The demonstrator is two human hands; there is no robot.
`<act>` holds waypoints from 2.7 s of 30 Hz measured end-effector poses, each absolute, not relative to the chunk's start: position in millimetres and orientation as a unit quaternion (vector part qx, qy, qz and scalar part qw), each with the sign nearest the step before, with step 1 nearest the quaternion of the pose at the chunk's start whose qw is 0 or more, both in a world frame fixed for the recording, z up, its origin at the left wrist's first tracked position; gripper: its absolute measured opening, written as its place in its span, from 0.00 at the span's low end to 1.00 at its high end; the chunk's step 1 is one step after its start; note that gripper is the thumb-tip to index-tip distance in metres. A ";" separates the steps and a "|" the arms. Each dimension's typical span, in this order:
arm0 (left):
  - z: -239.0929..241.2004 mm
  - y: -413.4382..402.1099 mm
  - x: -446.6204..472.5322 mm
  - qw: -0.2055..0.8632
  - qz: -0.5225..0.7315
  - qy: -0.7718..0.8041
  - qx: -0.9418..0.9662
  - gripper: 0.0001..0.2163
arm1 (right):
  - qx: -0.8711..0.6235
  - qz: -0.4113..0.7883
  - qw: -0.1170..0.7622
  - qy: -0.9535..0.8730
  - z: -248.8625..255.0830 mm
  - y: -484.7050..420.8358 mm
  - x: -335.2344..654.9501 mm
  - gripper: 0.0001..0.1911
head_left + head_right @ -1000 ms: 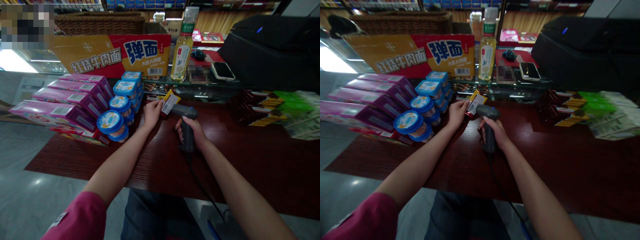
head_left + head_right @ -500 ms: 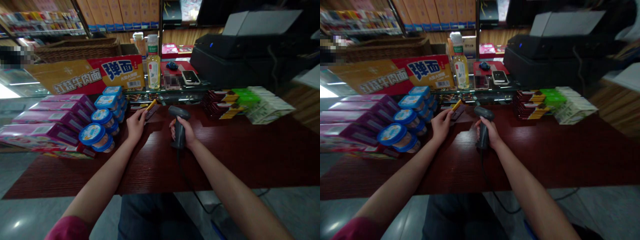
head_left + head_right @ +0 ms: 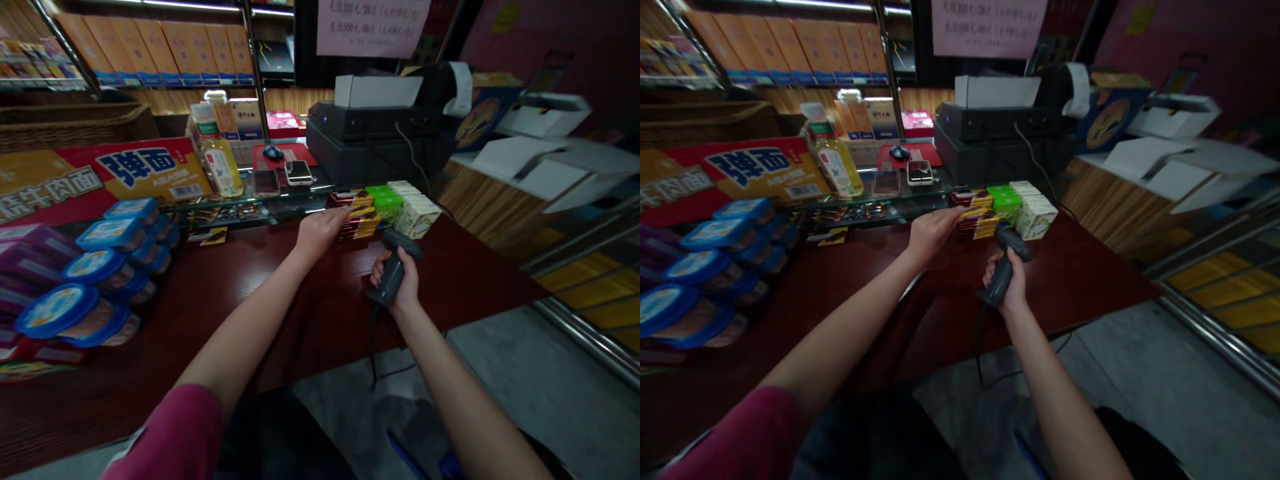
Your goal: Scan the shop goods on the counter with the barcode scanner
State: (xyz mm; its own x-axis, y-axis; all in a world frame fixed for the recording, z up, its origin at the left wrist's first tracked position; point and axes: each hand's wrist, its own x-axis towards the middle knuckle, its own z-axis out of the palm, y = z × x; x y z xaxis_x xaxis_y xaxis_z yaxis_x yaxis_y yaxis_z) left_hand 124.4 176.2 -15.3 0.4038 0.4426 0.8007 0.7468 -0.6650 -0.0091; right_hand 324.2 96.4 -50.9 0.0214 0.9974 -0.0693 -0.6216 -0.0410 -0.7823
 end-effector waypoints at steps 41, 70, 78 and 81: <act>-61.0 100.1 -138.8 0.029 -0.235 -0.602 -0.762 0.23 | -0.261 0.773 0.334 -0.472 -32.7 120.1 98.0 0.24; -56.0 101.9 -126.6 -0.065 -0.465 -0.685 -0.556 0.19 | -0.331 0.759 0.299 -0.475 -40.2 98.8 99.6 0.22; -42.4 81.5 -103.3 -0.032 -0.524 -0.641 -0.559 0.14 | -0.286 0.784 0.386 -0.392 -52.3 103.3 138.6 0.25; -27.4 85.1 -70.4 0.014 -0.542 -0.617 -0.570 0.14 | -0.309 0.764 0.438 -0.360 -51.9 103.3 179.1 0.25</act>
State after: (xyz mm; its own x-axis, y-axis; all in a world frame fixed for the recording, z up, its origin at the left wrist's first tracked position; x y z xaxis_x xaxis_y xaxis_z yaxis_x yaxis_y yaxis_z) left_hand -70.4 85.1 -27.4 -0.3492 0.6888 0.6353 0.7187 -0.2382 0.6533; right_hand 179.1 103.3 -51.9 -0.4260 0.8910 -0.1571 -0.4467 -0.3582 -0.8198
